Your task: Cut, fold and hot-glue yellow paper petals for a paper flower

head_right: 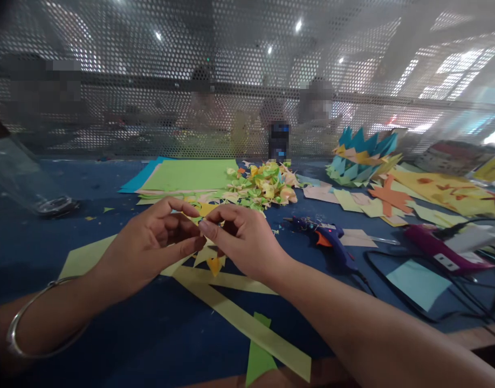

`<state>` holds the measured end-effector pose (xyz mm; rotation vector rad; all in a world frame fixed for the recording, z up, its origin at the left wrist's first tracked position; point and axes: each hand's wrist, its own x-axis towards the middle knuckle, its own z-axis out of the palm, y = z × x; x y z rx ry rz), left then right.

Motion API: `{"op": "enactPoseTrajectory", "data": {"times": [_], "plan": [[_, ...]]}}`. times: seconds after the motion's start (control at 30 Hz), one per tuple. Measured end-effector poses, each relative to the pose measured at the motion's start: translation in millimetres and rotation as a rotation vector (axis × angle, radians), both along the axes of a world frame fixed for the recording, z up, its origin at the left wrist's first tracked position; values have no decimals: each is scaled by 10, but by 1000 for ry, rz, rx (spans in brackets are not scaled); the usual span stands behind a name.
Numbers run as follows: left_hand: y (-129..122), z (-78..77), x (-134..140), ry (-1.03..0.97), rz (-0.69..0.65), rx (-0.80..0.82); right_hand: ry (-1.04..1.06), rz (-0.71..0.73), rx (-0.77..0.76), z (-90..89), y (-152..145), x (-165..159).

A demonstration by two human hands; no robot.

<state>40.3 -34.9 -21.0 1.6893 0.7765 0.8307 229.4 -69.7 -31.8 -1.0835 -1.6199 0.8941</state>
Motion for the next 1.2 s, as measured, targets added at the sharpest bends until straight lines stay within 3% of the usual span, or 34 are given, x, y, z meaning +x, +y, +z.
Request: {"op": "enactPoseTrajectory", "data": {"times": [0.5, 0.9, 1.0, 1.2], "plan": [[1, 45, 14, 119, 32, 114, 10, -7, -50, 27, 29, 43], [53, 22, 2, 110, -7, -114, -62, -62, -26, 32, 53, 75], [104, 11, -8, 36, 67, -169, -216, -121, 29, 18, 109, 135], [161, 49, 15, -137, 176, -225, -881, -162, 76, -18, 197, 229]]}}
